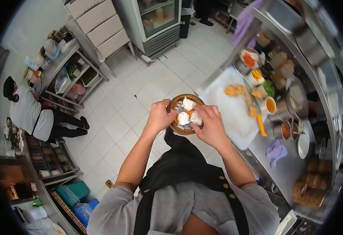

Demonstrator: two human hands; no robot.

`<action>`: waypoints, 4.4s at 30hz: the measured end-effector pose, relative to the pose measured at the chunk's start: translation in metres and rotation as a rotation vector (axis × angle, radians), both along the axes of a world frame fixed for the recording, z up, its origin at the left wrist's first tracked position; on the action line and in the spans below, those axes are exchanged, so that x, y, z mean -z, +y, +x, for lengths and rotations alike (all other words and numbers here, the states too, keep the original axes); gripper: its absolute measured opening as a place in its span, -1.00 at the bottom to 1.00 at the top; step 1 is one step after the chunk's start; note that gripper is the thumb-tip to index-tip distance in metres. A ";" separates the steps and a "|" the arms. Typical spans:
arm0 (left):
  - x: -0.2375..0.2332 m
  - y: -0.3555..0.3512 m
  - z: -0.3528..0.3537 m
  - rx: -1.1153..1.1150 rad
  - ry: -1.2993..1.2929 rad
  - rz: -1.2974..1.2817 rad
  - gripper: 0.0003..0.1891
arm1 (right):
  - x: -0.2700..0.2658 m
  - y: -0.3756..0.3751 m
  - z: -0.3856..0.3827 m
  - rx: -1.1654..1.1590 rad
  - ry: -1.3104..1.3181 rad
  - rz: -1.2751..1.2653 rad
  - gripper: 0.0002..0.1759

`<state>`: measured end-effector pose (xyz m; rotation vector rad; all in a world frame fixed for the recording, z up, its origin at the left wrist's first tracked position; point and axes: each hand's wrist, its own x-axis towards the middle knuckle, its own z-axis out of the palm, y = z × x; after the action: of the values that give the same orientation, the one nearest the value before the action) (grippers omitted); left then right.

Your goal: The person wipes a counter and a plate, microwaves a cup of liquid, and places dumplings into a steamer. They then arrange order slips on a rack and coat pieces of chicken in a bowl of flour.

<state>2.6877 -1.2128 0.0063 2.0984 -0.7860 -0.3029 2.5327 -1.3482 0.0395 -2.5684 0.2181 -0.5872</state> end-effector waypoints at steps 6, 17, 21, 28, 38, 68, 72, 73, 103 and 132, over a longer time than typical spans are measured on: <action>0.017 -0.018 0.129 0.005 0.019 0.001 -0.62 | 0.037 -0.033 0.143 -0.021 0.159 -0.068 -0.48; -0.013 -0.129 0.348 0.028 0.065 -0.025 -0.59 | -0.005 -0.138 0.357 0.055 0.257 -0.052 -0.31; -0.006 -0.208 0.423 0.094 0.097 0.020 -0.59 | -0.003 -0.204 0.419 0.143 0.283 -0.038 -0.33; 0.000 -0.391 0.568 0.419 -0.018 -0.028 -0.62 | -0.012 -0.390 0.519 0.432 0.091 0.239 -0.55; -0.035 -0.734 0.652 0.894 0.193 0.074 -0.66 | -0.033 -0.637 0.559 0.735 0.395 0.432 -0.57; -0.265 -2.090 0.769 0.670 -0.673 -0.164 -0.50 | -0.113 -1.429 0.549 1.619 0.055 0.381 -0.81; -0.298 -2.229 0.749 0.716 -0.694 -0.090 -0.55 | -0.150 -1.522 0.559 1.759 0.008 0.524 -0.74; -0.301 -2.241 0.751 0.779 -0.712 0.021 -0.56 | -0.172 -1.542 0.567 1.755 -0.017 0.602 -0.74; -0.372 -2.284 0.970 0.839 0.075 -0.300 -0.61 | -0.153 -2.087 0.756 0.980 0.209 0.600 -0.79; -0.277 -2.278 0.689 1.157 -0.750 -0.227 -0.60 | 0.100 -1.205 0.673 2.264 0.054 1.263 -0.57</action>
<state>3.3765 -3.4910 0.2830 1.2929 -2.3192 0.0082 3.2053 -2.5536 -0.0607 -0.2010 2.4082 -0.5481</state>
